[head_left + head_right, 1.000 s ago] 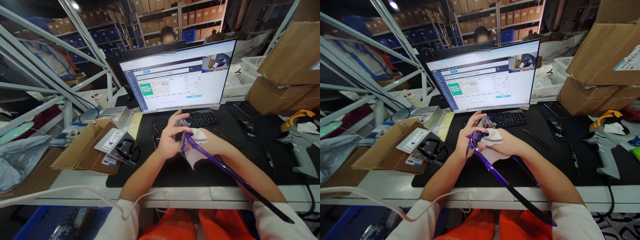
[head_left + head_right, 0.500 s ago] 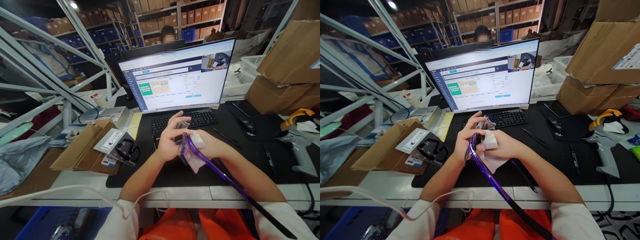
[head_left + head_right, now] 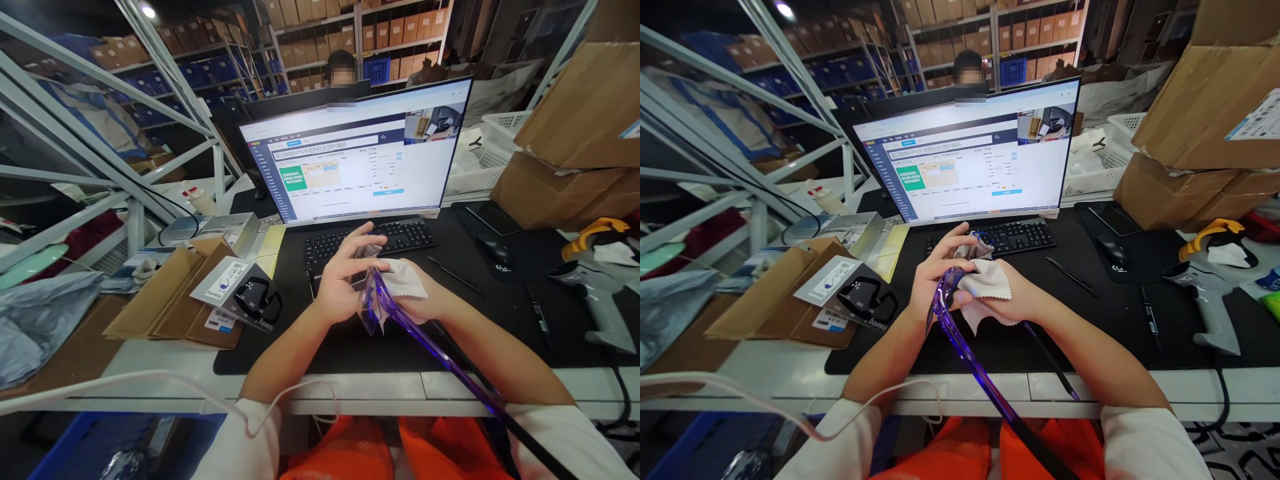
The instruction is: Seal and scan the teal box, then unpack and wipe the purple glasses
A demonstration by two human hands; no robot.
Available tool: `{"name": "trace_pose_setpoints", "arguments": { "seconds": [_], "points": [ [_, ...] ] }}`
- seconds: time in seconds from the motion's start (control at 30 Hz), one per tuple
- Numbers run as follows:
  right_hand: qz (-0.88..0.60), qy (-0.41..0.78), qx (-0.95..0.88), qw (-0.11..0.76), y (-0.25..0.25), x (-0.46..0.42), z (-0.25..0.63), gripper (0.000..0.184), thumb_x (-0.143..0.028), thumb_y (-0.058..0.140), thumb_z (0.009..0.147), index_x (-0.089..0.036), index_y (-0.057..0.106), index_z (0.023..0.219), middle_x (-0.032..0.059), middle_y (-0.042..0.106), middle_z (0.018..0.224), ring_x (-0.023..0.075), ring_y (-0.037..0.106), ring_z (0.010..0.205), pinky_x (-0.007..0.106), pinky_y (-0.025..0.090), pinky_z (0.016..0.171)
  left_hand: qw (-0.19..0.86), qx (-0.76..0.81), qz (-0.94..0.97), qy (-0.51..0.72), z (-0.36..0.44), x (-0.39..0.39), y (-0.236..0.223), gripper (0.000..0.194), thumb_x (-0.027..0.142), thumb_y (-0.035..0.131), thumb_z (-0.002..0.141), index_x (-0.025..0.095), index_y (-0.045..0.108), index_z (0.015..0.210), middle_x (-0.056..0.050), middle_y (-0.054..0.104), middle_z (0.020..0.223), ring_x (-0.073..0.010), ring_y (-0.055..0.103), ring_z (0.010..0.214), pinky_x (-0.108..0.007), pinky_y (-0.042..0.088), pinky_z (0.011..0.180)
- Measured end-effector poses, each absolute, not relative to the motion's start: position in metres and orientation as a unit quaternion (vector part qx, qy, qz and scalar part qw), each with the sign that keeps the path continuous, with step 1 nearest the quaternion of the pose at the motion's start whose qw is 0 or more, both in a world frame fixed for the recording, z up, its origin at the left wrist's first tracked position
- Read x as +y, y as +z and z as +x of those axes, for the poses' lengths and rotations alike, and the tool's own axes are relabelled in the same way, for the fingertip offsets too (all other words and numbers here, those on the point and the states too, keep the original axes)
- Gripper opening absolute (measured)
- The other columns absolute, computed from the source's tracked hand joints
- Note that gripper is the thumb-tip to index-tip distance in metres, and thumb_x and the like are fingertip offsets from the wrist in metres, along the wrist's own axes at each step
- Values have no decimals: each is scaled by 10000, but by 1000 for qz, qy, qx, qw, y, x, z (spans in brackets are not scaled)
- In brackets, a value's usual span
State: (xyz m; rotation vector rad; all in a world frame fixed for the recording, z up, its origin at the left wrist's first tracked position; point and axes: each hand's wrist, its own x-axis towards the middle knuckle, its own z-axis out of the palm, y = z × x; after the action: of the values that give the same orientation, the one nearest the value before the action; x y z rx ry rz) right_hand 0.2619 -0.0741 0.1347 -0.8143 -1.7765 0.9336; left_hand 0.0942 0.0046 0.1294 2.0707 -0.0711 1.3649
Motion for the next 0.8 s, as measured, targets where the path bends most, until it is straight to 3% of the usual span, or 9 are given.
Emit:
{"name": "trace_pose_setpoints", "arguments": {
  "seconds": [0.2,0.37,0.5,0.8],
  "points": [
    [-353,393,-729,436,133,-71,268,267,-433,763,873,-190,659,841,53,714,851,195,666,795,338,570,794,331,-20,783,526,97,4,123,378,551,836,843,266,794,1088,-132,697,1328,-374,497,1470,-619,483,1156],
    [-329,395,-754,408,139,-71,275,296,-411,765,881,-175,712,1053,83,764,1033,209,696,864,343,568,830,334,-23,787,518,96,5,124,377,532,854,831,250,794,1074,-140,685,1334,-389,469,1491,-613,466,1175],
    [-353,393,-752,395,141,-71,274,316,-439,761,888,-182,727,1068,74,774,1020,213,705,876,331,572,812,364,-13,787,499,96,5,123,444,609,822,830,239,787,1073,-155,688,1330,-401,482,1484,-632,440,1191],
    [-326,434,-682,489,125,-58,270,434,-523,790,868,-189,752,1142,90,784,1088,259,732,1015,418,571,973,365,0,831,420,92,14,129,453,599,705,934,239,756,1203,-169,622,1468,-395,404,1544,-657,361,1239]
  ]
}}
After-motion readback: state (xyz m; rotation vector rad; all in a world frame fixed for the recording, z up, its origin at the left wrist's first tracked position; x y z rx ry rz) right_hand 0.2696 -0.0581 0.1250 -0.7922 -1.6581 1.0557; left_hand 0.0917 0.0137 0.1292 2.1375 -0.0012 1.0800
